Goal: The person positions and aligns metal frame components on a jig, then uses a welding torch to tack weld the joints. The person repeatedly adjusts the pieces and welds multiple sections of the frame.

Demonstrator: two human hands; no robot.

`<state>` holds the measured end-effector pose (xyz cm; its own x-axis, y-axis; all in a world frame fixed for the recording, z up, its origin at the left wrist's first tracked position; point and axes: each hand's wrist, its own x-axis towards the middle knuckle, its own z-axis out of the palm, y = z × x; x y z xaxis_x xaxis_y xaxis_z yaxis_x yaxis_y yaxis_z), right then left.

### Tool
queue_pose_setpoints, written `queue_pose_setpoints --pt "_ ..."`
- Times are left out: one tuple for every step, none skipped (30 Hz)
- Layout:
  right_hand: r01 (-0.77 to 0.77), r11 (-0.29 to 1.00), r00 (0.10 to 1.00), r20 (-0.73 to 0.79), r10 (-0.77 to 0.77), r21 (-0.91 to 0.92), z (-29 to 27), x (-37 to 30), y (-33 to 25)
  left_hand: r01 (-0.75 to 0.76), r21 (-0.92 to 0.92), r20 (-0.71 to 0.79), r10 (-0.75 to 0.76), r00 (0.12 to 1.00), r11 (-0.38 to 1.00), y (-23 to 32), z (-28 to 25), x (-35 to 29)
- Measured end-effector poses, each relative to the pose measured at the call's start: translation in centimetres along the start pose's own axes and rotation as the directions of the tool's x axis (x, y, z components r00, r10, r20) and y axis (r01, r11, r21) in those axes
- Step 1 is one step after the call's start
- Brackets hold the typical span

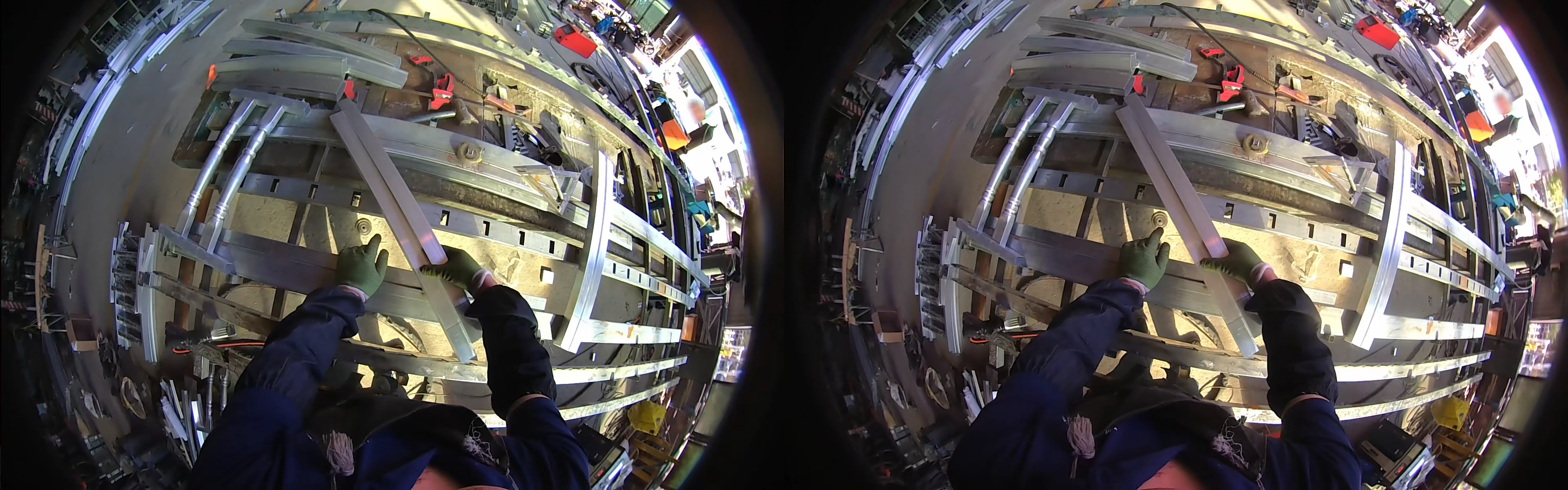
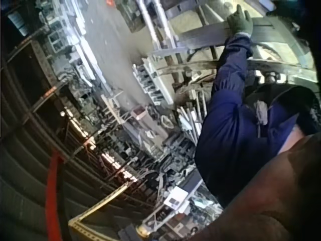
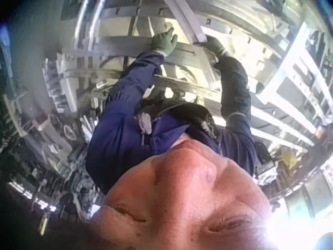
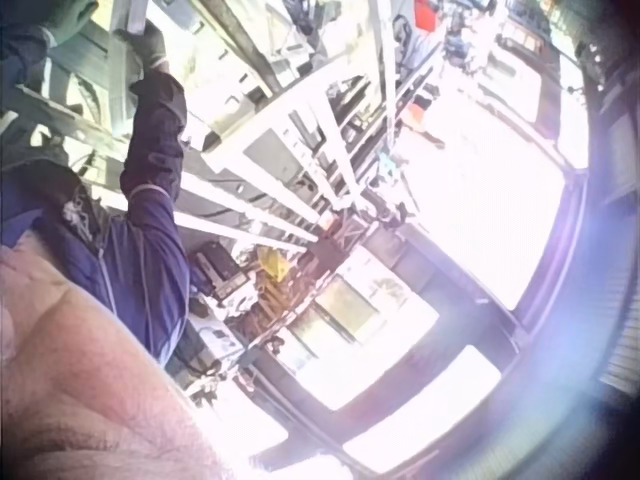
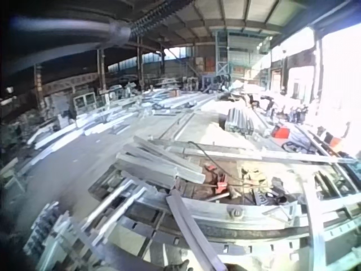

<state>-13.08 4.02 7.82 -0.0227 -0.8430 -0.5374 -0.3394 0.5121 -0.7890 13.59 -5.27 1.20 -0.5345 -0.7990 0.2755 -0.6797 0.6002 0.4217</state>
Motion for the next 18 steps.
queue_pose_setpoints --pt "-0.003 1.000 1.000 -0.008 0.004 0.012 0.3 0.1 -0.2 0.005 -0.005 0.015 -0.005 1.000 1.000 0.0 -0.1 0.0" --pt "-0.007 1.000 1.000 -0.016 0.007 0.023 0.4 0.2 -0.4 0.010 -0.010 0.029 -0.010 1.000 1.000 0.1 -0.3 0.1" --pt "-0.026 0.998 0.999 -0.026 0.027 0.051 0.5 -0.1 -0.5 0.002 0.012 0.038 -0.002 0.999 1.000 0.1 -0.4 0.1" --pt "-0.030 0.993 0.998 -0.044 0.035 0.116 0.7 -0.5 -0.7 0.000 0.035 0.045 -0.001 0.999 0.999 0.0 -0.5 0.1" --pt "-0.032 0.983 0.997 -0.060 0.043 0.181 1.0 -1.0 -1.0 -0.003 0.058 0.052 0.000 0.999 0.998 0.0 -0.5 0.0" --pt "-0.033 0.969 0.996 -0.076 0.053 0.245 1.3 -1.4 -1.1 0.003 0.061 0.045 -0.005 0.999 0.998 -0.1 -0.6 0.0" --pt "-0.001 0.984 0.996 -0.092 0.017 0.175 1.2 -1.6 -0.7 0.001 0.059 0.040 -0.004 0.999 0.998 0.1 -0.6 0.0" --pt "0.031 0.994 0.994 -0.105 -0.019 0.105 0.8 -1.7 -0.1 0.000 0.056 0.034 -0.002 0.999 0.998 0.2 -0.6 0.1" --pt "0.061 0.998 0.992 -0.116 -0.056 0.034 0.4 -1.9 0.4 0.003 0.046 0.038 -0.005 0.999 0.999 0.4 -0.6 0.2" --pt "0.024 0.999 0.993 -0.116 -0.021 0.028 0.0 -2.2 0.6 0.009 0.038 0.043 -0.011 0.999 0.999 0.5 -0.6 0.2" --pt "-0.013 1.000 0.993 -0.118 0.015 0.022 -0.5 -2.5 0.8 0.014 0.030 0.048 -0.016 0.999 0.999 0.6 -0.5 0.2" --pt "-0.050 0.999 0.991 -0.121 0.051 0.016 -0.8 -2.7 0.9 0.013 0.028 0.045 -0.014 0.999 1.000 0.6 -0.5 0.2" --pt "0.008 0.988 0.987 -0.157 0.016 0.152 -0.5 -3.1 0.7 0.015 0.028 0.044 -0.017 0.999 0.999 0.6 -0.6 0.2" --pt "-0.004 0.988 0.986 -0.166 0.031 0.157 -0.7 -3.5 0.5 0.017 0.028 0.042 -0.019 0.999 0.999 0.5 -0.6 0.2" --pt "-0.017 0.987 0.984 -0.174 0.046 0.162 -1.1 -3.9 0.2 0.021 0.027 0.041 -0.022 0.999 0.999 0.5 -0.7 0.2" --pt "-0.034 0.984 0.980 -0.185 0.067 0.174 -1.2 -4.5 0.3 0.019 0.024 0.047 -0.020 0.999 1.000 0.5 -0.7 0.2" --pt "-0.013 0.980 0.977 -0.206 0.055 0.197 -1.2 -4.6 0.3 0.018 0.021 0.053 -0.019 0.998 1.000 0.6 -0.7 0.1" --pt "0.001 0.981 0.972 -0.233 0.045 0.196 -1.2 -5.0 0.4 0.021 0.025 0.055 -0.022 0.998 0.999 0.7 -0.6 0.0"
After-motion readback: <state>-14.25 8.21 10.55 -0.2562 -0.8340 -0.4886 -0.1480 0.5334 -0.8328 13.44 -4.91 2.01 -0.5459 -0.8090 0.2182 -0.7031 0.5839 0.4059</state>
